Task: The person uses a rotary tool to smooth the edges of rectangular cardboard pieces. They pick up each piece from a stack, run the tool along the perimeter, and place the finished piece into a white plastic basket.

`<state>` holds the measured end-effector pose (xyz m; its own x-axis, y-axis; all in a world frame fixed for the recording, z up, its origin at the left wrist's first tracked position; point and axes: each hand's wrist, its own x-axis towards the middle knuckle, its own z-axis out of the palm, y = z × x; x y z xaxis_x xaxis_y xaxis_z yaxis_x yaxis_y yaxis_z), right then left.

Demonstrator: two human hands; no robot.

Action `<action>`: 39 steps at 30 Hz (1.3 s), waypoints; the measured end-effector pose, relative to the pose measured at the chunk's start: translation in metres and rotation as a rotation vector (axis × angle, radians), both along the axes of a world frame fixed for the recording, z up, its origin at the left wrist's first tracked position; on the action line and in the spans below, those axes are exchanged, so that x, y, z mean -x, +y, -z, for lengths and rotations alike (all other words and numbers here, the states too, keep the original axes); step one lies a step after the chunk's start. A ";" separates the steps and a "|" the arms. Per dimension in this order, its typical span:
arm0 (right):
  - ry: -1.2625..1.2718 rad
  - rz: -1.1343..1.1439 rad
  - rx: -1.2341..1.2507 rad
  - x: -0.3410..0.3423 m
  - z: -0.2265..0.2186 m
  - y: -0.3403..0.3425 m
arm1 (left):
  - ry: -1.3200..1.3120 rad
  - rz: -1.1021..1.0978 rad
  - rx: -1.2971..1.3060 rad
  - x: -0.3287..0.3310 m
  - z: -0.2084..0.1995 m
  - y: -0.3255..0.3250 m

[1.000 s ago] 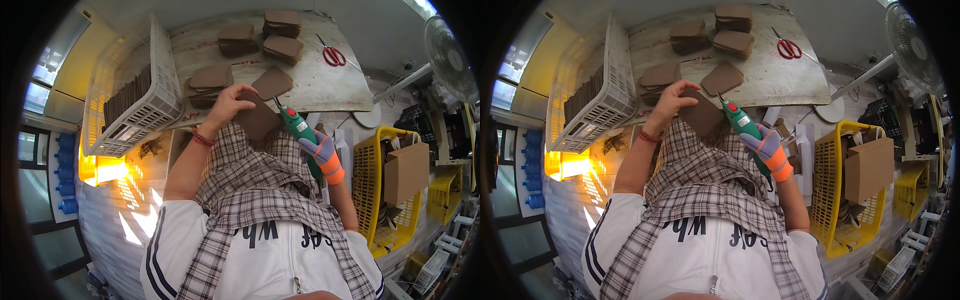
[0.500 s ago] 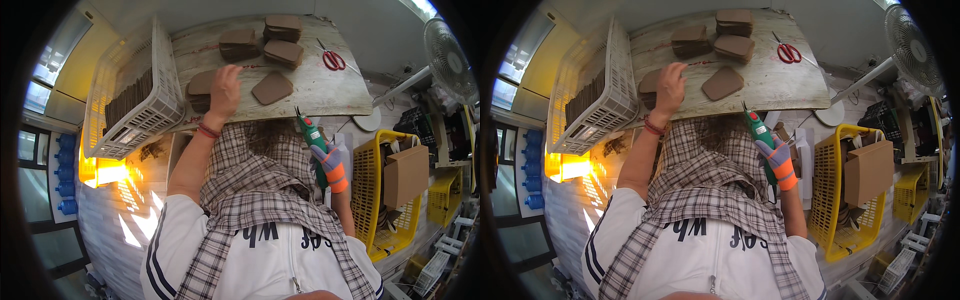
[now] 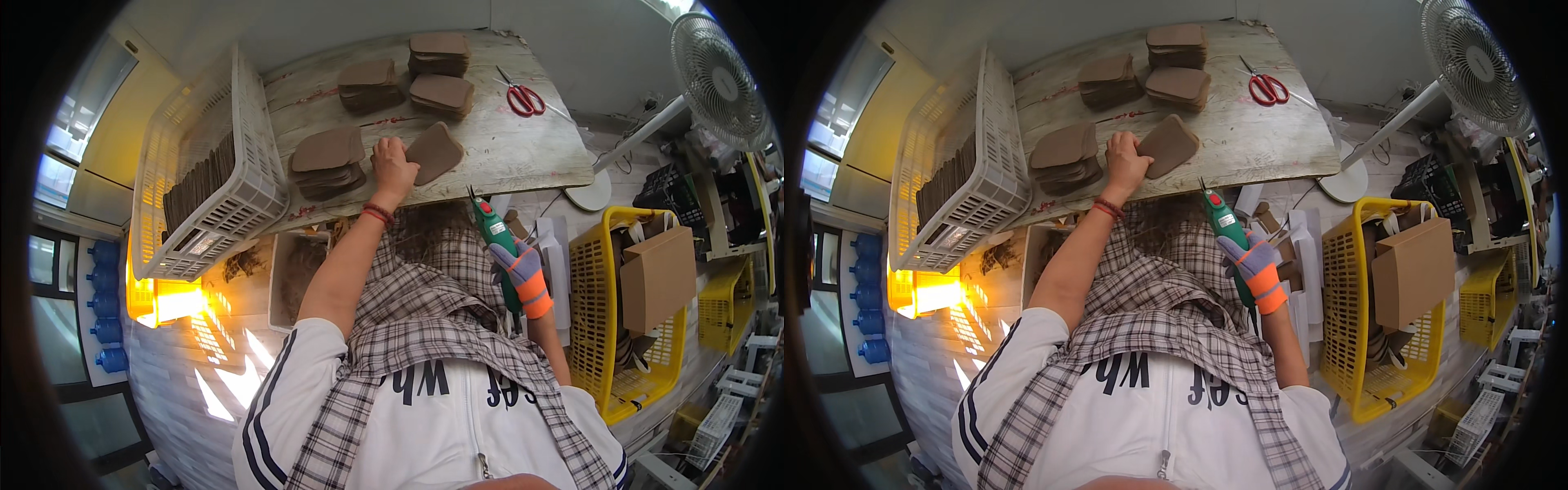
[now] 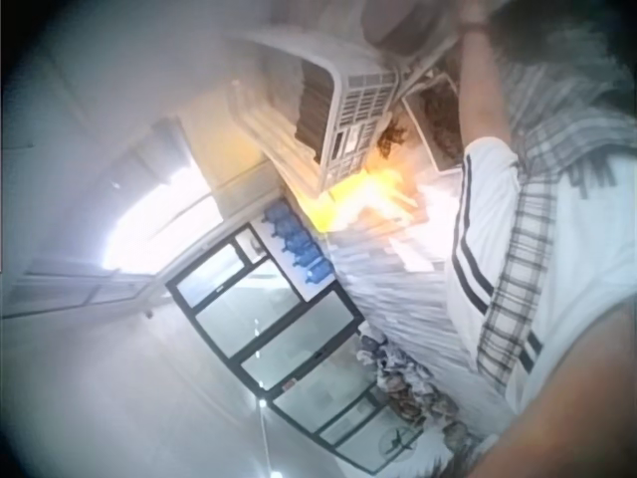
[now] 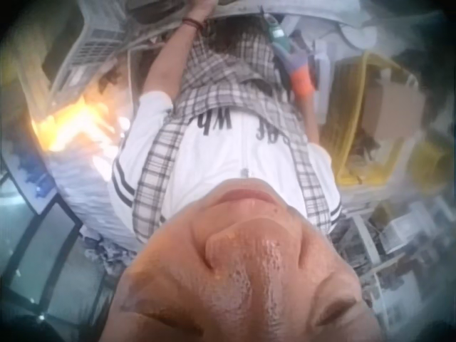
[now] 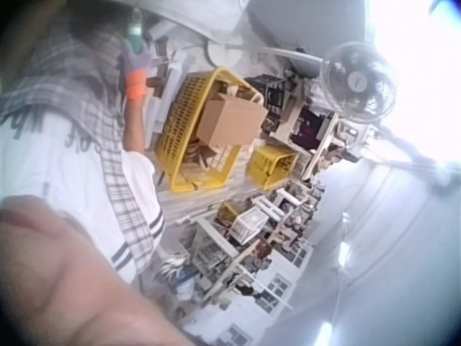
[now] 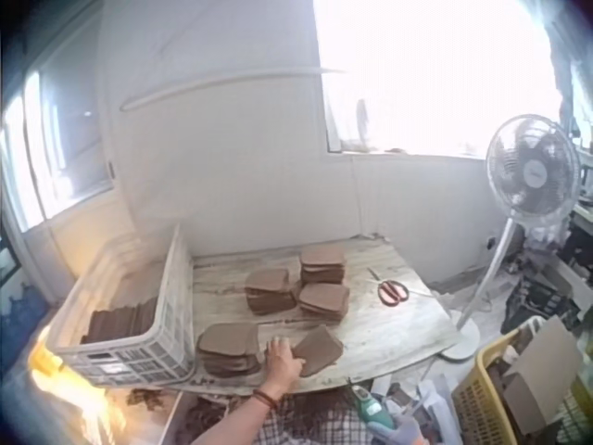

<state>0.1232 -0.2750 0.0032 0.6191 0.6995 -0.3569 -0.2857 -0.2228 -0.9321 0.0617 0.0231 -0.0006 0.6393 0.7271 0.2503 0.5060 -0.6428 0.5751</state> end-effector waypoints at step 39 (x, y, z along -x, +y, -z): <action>-0.049 0.230 -0.168 0.008 -0.053 0.030 | -1.162 0.235 1.788 -0.012 -0.014 -0.116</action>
